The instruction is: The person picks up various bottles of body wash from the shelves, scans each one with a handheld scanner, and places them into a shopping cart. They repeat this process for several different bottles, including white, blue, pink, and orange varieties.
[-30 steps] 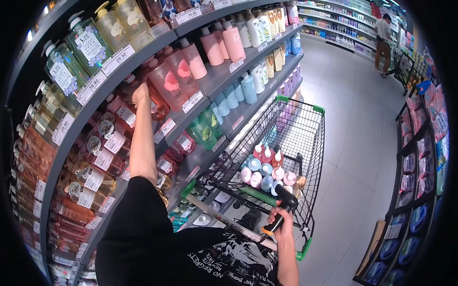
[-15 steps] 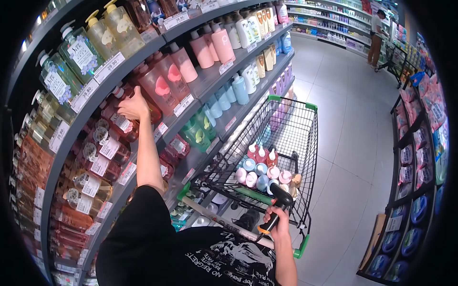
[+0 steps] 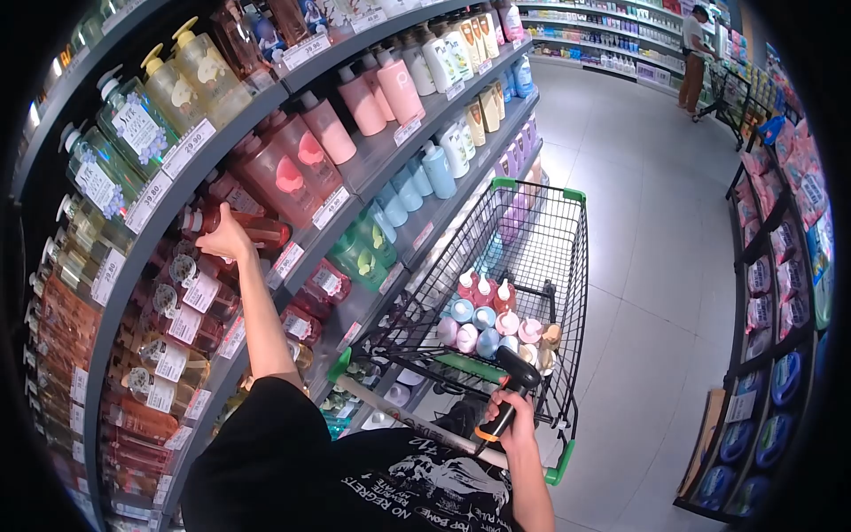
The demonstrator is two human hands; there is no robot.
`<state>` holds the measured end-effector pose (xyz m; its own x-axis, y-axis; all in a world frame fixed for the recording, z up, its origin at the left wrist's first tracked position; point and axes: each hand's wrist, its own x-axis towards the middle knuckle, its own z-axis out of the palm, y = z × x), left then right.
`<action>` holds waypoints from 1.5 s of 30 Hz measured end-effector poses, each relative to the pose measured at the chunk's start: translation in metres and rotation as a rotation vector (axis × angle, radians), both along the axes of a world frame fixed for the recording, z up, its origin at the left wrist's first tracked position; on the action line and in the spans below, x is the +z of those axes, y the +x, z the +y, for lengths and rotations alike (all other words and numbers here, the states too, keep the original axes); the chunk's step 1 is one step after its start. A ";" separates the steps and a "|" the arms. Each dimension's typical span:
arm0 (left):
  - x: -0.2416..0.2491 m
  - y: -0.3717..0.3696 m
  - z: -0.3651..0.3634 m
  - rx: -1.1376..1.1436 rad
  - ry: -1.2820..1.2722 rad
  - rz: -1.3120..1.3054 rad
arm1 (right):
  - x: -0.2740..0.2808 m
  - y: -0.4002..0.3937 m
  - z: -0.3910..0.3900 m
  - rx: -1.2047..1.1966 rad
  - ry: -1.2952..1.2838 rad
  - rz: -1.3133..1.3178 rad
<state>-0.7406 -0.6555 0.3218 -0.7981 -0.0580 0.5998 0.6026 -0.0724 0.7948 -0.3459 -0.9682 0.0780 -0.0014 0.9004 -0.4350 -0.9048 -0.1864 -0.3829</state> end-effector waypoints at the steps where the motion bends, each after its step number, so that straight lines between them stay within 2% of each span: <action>1: -0.003 -0.002 -0.003 0.004 -0.006 -0.002 | 0.001 0.000 0.001 0.008 -0.001 0.008; 3: -0.007 -0.007 -0.008 -0.323 0.273 0.001 | 0.001 0.001 0.000 0.014 -0.010 0.018; 5: -0.010 -0.014 -0.010 -0.403 0.373 -0.027 | -0.004 0.001 0.001 0.023 0.010 0.017; 7: -0.008 -0.010 -0.023 -0.421 0.369 -0.009 | -0.008 0.000 0.000 0.013 0.017 0.013; 9: -0.011 -0.008 -0.036 -0.510 0.489 0.006 | -0.005 0.002 0.001 0.035 0.002 0.009; 12: 0.003 0.006 -0.066 -0.669 0.559 0.148 | -0.004 0.003 0.001 0.023 -0.002 0.031; 13: 0.006 0.006 -0.073 -0.640 0.542 0.212 | -0.005 0.003 0.001 0.023 -0.006 0.036; 15: 0.012 0.013 -0.088 -0.830 0.653 0.061 | -0.007 0.001 0.002 0.026 -0.003 0.024; 19: -0.006 0.007 -0.096 -1.005 0.708 -0.007 | -0.008 0.001 0.002 0.025 0.000 0.049; 21: -0.013 0.025 -0.107 -1.193 0.706 -0.017 | -0.007 0.000 0.001 -0.002 0.004 0.030; 23: -0.024 0.034 -0.112 -1.260 0.640 -0.016 | -0.007 -0.001 -0.001 -0.020 0.028 0.024; 25: -0.034 0.050 -0.116 -1.543 0.583 -0.008 | -0.004 -0.004 -0.002 -0.046 0.014 0.028; 30: -0.069 0.091 -0.118 -1.842 0.460 -0.202 | 0.004 -0.013 -0.004 -0.004 0.069 0.094; 35: -0.103 0.136 -0.118 -2.060 0.131 -0.024 | 0.028 -0.018 -0.002 0.036 0.159 0.167; 37: -0.111 0.152 -0.118 -2.099 -0.004 0.083 | 0.032 -0.022 0.000 0.062 0.236 0.217; 45: -0.114 0.205 -0.132 -2.148 -0.288 -0.099 | 0.021 -0.028 -0.001 0.036 0.259 0.305</action>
<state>-0.5353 -0.7871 0.2078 0.4805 0.7856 0.3899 -0.2497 -0.3036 0.9195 -0.3738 -0.9690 0.0987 -0.1293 0.9772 -0.1681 -0.9788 -0.1529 -0.1363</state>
